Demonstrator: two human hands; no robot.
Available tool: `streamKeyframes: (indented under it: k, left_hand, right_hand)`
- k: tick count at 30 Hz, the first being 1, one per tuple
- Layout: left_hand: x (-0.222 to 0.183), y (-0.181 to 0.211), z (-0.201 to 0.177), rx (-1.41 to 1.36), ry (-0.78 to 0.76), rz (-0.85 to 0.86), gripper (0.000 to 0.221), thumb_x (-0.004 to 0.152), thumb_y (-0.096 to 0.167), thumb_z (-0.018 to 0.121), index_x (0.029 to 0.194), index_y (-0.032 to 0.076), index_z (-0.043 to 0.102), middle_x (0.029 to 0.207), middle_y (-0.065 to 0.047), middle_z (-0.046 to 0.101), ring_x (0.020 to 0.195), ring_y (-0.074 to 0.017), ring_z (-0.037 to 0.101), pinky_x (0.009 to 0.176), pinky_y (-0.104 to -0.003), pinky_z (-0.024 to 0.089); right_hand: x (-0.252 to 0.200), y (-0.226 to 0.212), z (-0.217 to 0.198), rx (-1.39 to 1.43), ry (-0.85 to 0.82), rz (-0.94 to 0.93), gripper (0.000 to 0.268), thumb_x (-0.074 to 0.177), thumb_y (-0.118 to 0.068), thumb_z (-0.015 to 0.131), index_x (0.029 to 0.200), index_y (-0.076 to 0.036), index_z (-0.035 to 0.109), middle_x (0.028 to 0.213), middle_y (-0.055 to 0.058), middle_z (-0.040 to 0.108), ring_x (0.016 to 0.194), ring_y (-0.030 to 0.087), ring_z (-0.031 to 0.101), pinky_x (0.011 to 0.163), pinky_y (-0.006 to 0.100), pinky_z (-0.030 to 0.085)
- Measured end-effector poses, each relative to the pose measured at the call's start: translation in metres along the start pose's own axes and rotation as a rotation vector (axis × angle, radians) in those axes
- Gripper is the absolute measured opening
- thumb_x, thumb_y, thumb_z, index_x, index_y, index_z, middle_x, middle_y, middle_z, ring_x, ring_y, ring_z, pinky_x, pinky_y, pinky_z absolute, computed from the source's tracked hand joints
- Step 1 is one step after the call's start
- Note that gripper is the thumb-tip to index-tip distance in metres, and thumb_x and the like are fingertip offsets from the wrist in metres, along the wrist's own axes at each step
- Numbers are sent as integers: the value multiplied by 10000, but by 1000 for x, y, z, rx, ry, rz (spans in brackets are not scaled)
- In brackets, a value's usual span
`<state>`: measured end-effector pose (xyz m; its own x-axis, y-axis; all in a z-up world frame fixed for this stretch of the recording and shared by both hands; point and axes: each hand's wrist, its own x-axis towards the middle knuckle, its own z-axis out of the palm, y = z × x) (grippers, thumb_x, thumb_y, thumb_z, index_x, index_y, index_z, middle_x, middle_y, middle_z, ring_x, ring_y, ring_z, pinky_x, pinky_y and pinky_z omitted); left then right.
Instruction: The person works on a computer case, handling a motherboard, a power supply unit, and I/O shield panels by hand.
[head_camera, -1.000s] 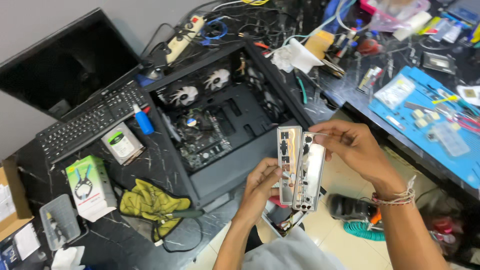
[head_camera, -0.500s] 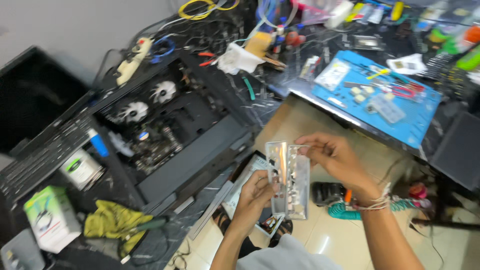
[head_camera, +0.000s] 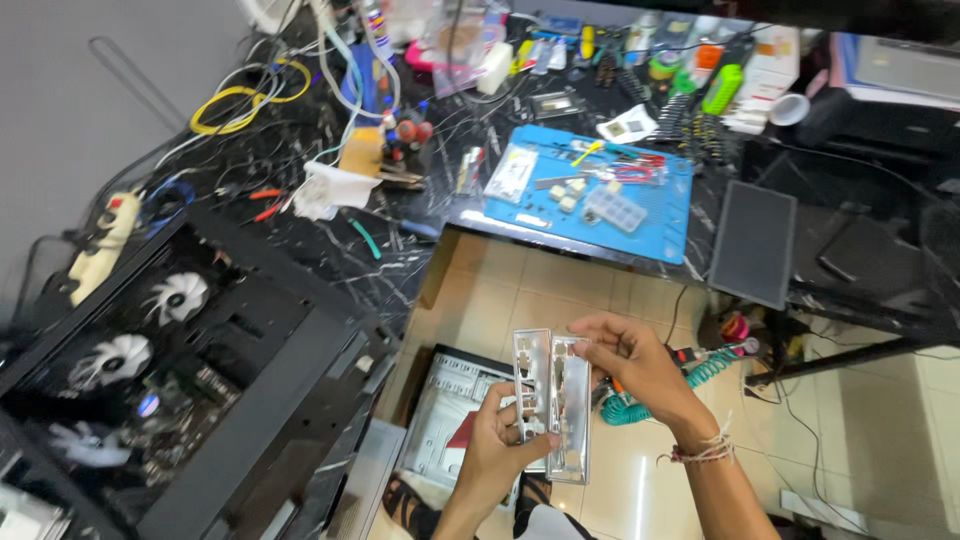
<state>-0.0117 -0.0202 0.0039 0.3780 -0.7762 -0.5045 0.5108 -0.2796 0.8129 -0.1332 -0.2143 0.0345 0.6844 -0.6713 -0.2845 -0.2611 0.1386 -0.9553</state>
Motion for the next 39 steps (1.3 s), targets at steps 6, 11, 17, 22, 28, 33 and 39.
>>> streamKeyframes:
  k: [6,11,17,22,28,33,39]
  left_hand:
    - [12,-1,21,48,7,-74,592,790,-10,842,1309,134,598,1157,-135,876,869,-201,768,774,-325,620]
    - [20,-4,30,82,-15,-66,585,771,9,860,1288,137,618,1193,-133,884,896,-205,778,817,-335,620]
    - [26,-4,36,113,-21,-74,576,773,-4,861,1277,137,619,1181,-131,893,868,-206,770,783,-331,622]
    - [34,-10,29,61,-41,2,595,756,-9,879,1278,115,620,1126,-153,893,793,-191,768,733,-306,615]
    - [33,4,22,55,16,-51,595,767,-23,848,1294,119,611,1095,-123,860,845,-187,744,780,-322,626]
    - [31,12,11,26,40,-24,525,779,-37,838,1227,123,615,1118,-114,877,800,-152,727,748,-286,598]
    - [22,26,2,14,95,-50,561,799,-22,820,1289,121,589,1101,-125,873,875,-186,761,786,-320,620]
  right_hand:
    - [-14,12,-22,70,75,53,316,971,-121,731,1261,-6,784,925,141,818,767,216,756,652,343,641]
    - [-19,20,-32,93,86,35,338,958,-110,750,1283,-18,772,883,106,781,767,201,740,642,340,655]
    - [-21,24,-37,79,82,32,318,963,-127,751,1257,-11,783,836,89,758,723,177,708,626,320,622]
    - [-10,34,-36,121,78,21,295,957,-147,763,1208,7,782,802,118,774,701,203,726,614,345,610]
    - [4,24,-24,165,49,88,258,967,-115,764,1184,24,767,818,138,771,691,210,687,615,352,575]
    - [20,24,-14,153,-15,74,185,972,-139,775,1097,-5,752,762,81,697,653,194,679,635,346,625]
    - [31,15,4,84,-90,50,225,981,-179,752,1108,0,800,725,71,696,694,186,720,665,334,639]
